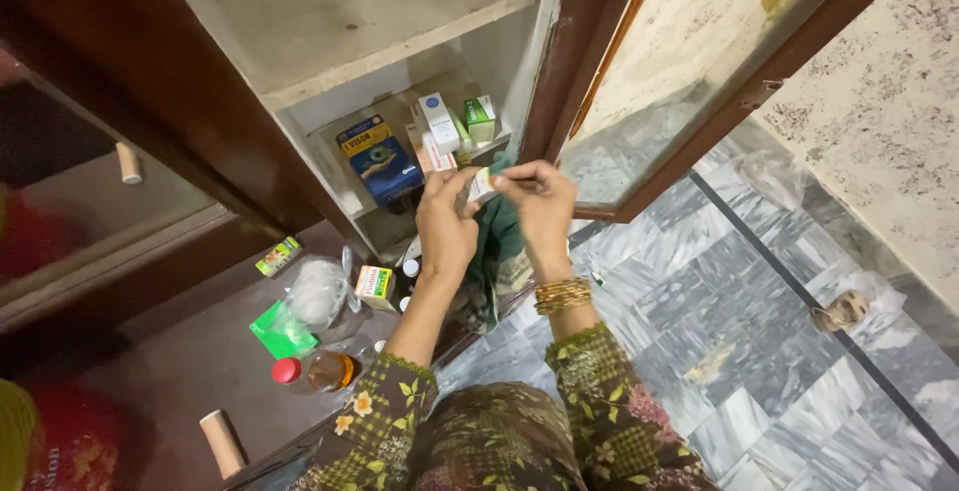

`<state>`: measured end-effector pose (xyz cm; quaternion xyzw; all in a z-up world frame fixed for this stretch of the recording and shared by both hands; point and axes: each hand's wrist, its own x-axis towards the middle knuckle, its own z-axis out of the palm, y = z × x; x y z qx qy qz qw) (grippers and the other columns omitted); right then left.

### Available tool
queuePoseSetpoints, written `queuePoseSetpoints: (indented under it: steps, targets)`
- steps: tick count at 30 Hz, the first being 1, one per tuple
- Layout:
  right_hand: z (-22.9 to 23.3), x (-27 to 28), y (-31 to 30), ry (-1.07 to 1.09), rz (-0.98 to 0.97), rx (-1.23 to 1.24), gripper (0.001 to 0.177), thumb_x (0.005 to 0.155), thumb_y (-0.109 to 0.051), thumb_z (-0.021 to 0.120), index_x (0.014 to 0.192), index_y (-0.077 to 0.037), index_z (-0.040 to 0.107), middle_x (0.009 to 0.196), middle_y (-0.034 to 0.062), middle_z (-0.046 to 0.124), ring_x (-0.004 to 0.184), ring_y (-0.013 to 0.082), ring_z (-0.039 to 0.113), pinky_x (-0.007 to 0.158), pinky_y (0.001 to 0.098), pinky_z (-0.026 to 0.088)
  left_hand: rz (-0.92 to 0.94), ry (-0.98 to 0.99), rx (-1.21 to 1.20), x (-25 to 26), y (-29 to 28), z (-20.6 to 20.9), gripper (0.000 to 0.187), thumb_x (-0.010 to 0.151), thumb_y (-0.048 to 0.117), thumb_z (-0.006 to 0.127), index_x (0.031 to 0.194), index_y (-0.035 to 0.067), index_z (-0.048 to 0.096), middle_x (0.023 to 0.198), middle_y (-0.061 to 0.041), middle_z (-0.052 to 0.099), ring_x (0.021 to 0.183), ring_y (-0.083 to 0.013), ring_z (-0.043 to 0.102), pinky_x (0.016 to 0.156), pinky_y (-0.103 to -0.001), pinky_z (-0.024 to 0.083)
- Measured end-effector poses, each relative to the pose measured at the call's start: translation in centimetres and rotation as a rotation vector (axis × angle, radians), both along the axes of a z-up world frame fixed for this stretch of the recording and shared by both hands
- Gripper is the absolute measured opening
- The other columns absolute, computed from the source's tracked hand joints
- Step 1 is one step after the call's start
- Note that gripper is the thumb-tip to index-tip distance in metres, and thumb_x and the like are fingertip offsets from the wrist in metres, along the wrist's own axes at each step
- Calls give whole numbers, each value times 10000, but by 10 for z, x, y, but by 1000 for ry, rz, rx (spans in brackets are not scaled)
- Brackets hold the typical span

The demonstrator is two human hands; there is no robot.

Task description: The person organizes various medicine boxes and bottles on a shelf, handling items individually to arrange them within the cabinet.

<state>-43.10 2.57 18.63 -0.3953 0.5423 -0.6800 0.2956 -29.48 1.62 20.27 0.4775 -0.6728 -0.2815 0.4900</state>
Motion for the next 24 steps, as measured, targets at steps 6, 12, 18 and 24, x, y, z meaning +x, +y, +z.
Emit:
queuePoseSetpoints:
  steps: [6, 12, 18, 24]
  targets:
    - [3, 7, -7, -120, -5, 58, 92, 840, 10, 809, 897, 31, 740, 846, 59, 754, 741, 79, 674, 692, 219, 548, -14, -23, -92, 7, 2, -1, 493, 730, -156, 663, 1154, 80, 747, 1053, -125, 653, 996, -323, 664, 857, -389, 539]
    - [-5, 32, 1, 82, 0, 42, 104, 817, 22, 828, 876, 43, 744, 843, 69, 747, 727, 89, 663, 677, 228, 546, 60, -143, -126, 13, -3, 1, 520, 692, -179, 639, 1127, 73, 770, 1031, -135, 654, 1014, -340, 632, 887, -424, 512]
    - [-3, 17, -7, -138, 39, 84, 79, 858, 9, 780, 925, 30, 745, 876, 59, 757, 791, 94, 673, 754, 240, 535, 62, -90, -49, 12, 3, 4, 443, 702, -93, 759, 1114, 68, 775, 995, -149, 647, 973, -352, 633, 864, -428, 502]
    - [-12, 12, -10, -271, 92, -70, 85, 895, 32, 741, 974, 30, 711, 955, 82, 751, 888, 116, 689, 843, 249, 552, -196, 431, 402, 1, -15, -28, 385, 826, -78, 763, 1132, -15, 538, 1028, -204, 724, 865, -227, 737, 637, -338, 602]
